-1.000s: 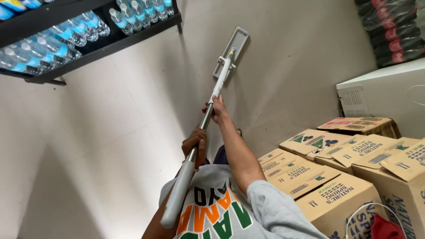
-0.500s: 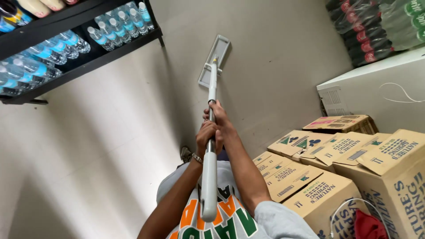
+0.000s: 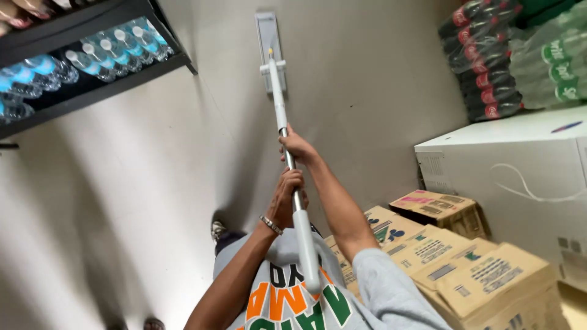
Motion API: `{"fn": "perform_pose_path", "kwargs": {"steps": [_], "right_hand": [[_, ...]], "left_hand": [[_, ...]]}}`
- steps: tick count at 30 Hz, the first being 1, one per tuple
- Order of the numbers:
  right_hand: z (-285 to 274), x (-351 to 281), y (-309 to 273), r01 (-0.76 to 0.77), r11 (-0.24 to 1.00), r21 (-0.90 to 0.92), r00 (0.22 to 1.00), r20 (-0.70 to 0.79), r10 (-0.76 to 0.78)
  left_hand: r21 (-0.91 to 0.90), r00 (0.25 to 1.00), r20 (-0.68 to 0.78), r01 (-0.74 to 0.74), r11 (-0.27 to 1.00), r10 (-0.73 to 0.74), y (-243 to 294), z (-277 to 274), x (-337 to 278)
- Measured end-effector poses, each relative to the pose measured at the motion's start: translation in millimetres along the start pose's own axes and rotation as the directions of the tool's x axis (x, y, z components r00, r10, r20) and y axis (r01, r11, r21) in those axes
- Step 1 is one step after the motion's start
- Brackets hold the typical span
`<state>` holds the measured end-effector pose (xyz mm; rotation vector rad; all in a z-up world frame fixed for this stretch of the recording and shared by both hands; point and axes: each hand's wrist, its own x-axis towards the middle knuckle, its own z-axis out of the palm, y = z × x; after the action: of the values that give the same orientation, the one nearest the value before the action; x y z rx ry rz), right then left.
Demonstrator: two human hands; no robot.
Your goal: The person carries a mop into a bathroom, pours water from a green bucket onto the mop head using a scoop, and mops the tiled floor. They then move to a store area with shelves and boxes and continue mopping the floor between aisles.
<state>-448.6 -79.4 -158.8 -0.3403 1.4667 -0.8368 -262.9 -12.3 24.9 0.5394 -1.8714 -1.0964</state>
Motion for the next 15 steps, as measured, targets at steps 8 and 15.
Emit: {"fn": "perform_pose_path", "kwargs": {"steps": [8, 15], "right_hand": [[-66, -88, -39, 0.348, 0.775, 0.527, 0.934, -0.126, -0.333], [-72, -192, -141, 0.876, 0.351, -0.33, 0.304, -0.184, -0.935]], "left_hand": [[0.109, 1.0, -0.019, -0.011, 0.994, 0.013, -47, 101, 102], [0.145, 0.985, -0.171, 0.047, 0.988, -0.022, -120, 133, 157]]}}
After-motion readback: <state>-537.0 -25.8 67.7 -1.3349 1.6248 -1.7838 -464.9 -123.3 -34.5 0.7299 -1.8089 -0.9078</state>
